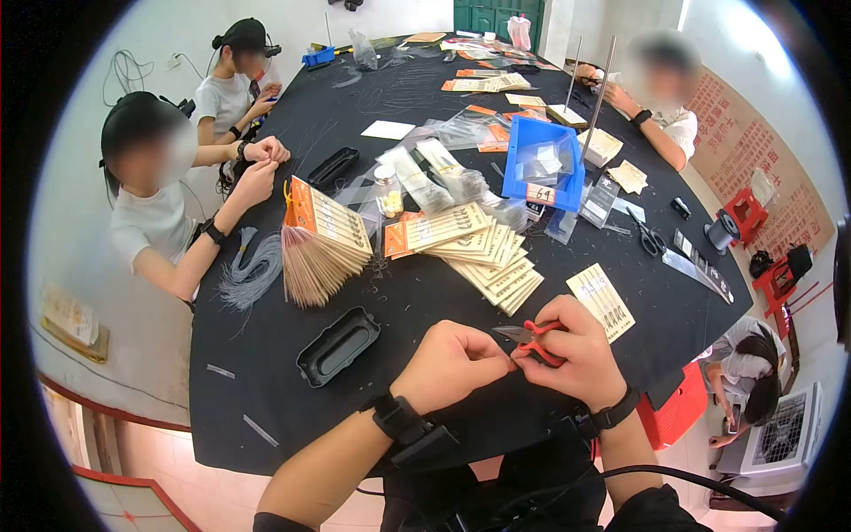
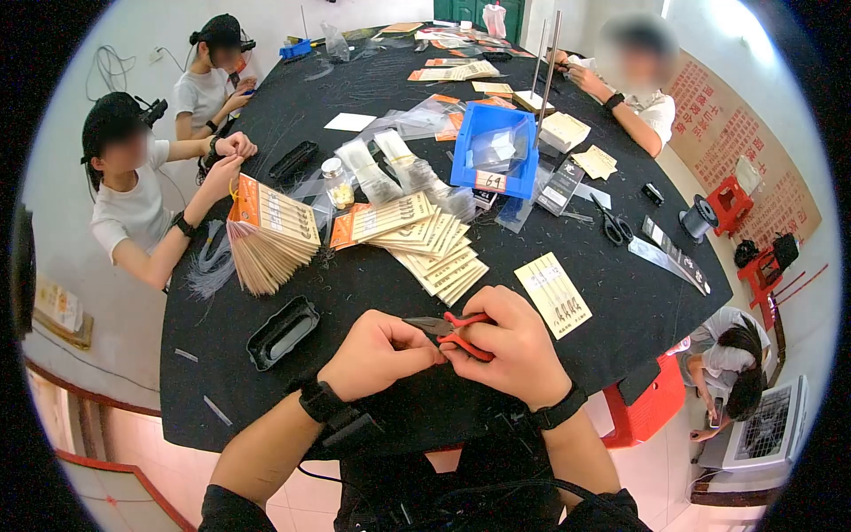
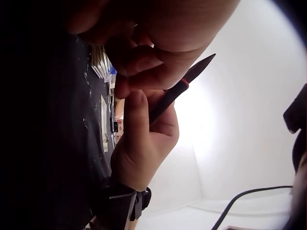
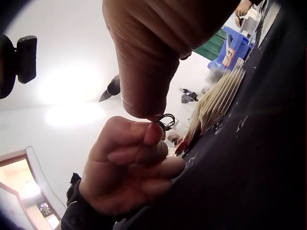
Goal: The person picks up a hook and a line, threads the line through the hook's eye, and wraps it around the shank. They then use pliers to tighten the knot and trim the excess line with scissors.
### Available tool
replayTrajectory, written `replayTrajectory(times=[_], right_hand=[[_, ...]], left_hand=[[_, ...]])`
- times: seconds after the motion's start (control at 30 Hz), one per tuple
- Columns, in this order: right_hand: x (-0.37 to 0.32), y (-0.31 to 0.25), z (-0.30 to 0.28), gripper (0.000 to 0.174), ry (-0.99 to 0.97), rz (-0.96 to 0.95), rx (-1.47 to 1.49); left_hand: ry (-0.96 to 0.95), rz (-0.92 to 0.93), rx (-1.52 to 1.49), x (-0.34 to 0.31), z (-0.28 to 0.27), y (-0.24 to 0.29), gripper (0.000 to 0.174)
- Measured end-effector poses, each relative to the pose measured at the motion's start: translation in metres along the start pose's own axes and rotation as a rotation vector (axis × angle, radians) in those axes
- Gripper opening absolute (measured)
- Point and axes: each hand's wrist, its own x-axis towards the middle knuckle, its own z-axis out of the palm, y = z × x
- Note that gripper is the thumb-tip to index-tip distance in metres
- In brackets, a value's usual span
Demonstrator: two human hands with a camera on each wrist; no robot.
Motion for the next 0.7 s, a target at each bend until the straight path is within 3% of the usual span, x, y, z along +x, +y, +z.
replayTrajectory(times=[0.23,0.43,0.7], right_hand=[[0.003,-0.001,0.002,0.026,0.042,-0.048,-0.117],[-0.006,0.0,-0.002,0.023,0.096,0.26,0.164],[-0.004,0.001,-0.01,0.023,-0.079,0.309,0.316]], left_hand=[[0.021,0.015,0.013,0.0,0.001,0.0,0.013],[0.018,0.018,-0.15,0.001,-0.002,0.004,0.013],[-0.114,-0.037,-0.317,0.0,-0.003,0.001,0.014]])
